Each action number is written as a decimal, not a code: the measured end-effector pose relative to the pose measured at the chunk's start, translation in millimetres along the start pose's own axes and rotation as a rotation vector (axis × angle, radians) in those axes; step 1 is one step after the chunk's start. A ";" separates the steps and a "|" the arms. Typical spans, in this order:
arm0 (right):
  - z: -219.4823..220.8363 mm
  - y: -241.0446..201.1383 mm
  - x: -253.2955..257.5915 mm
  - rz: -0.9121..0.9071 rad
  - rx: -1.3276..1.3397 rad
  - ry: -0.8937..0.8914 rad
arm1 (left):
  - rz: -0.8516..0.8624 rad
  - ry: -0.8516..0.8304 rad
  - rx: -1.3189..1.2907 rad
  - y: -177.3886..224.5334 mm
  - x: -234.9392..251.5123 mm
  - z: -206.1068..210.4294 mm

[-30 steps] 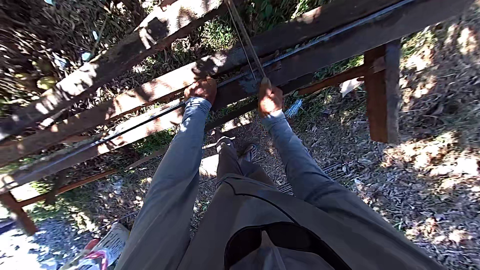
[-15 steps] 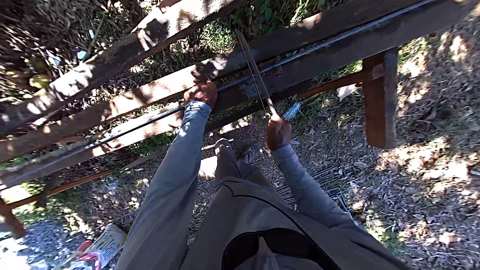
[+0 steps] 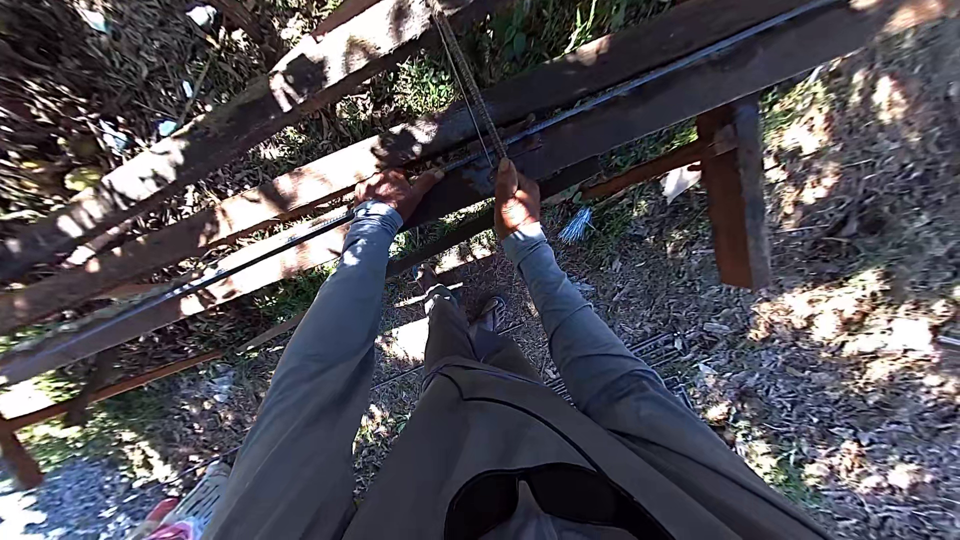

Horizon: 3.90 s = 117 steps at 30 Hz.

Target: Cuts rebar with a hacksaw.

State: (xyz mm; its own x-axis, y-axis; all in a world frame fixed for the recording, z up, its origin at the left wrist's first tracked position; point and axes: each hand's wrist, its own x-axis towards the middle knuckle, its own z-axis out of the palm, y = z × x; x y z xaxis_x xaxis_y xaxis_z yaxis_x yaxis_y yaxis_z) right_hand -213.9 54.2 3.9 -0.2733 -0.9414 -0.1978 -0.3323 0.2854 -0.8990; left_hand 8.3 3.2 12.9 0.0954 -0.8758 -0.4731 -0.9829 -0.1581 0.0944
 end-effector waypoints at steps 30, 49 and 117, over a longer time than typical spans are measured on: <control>-79.2 66.9 -134.8 -0.070 -0.178 -0.080 | -0.033 -0.009 0.058 7.0 -0.6 -5.2; -83.7 60.8 -148.7 -0.068 -0.179 -0.053 | -0.029 -0.021 0.074 9.7 -1.1 -8.0; -85.5 76.2 -156.4 -0.050 -0.038 -0.068 | -0.039 -0.030 0.070 10.3 0.3 -5.3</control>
State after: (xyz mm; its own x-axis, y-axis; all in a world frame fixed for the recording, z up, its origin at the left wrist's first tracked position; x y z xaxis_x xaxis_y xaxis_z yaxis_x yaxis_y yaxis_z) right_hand -273.7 238.5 -0.2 -0.1942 -0.9642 -0.1803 -0.3784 0.2432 -0.8931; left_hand -1.0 -1.1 18.4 0.1303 -0.8553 -0.5015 -0.9872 -0.1586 0.0140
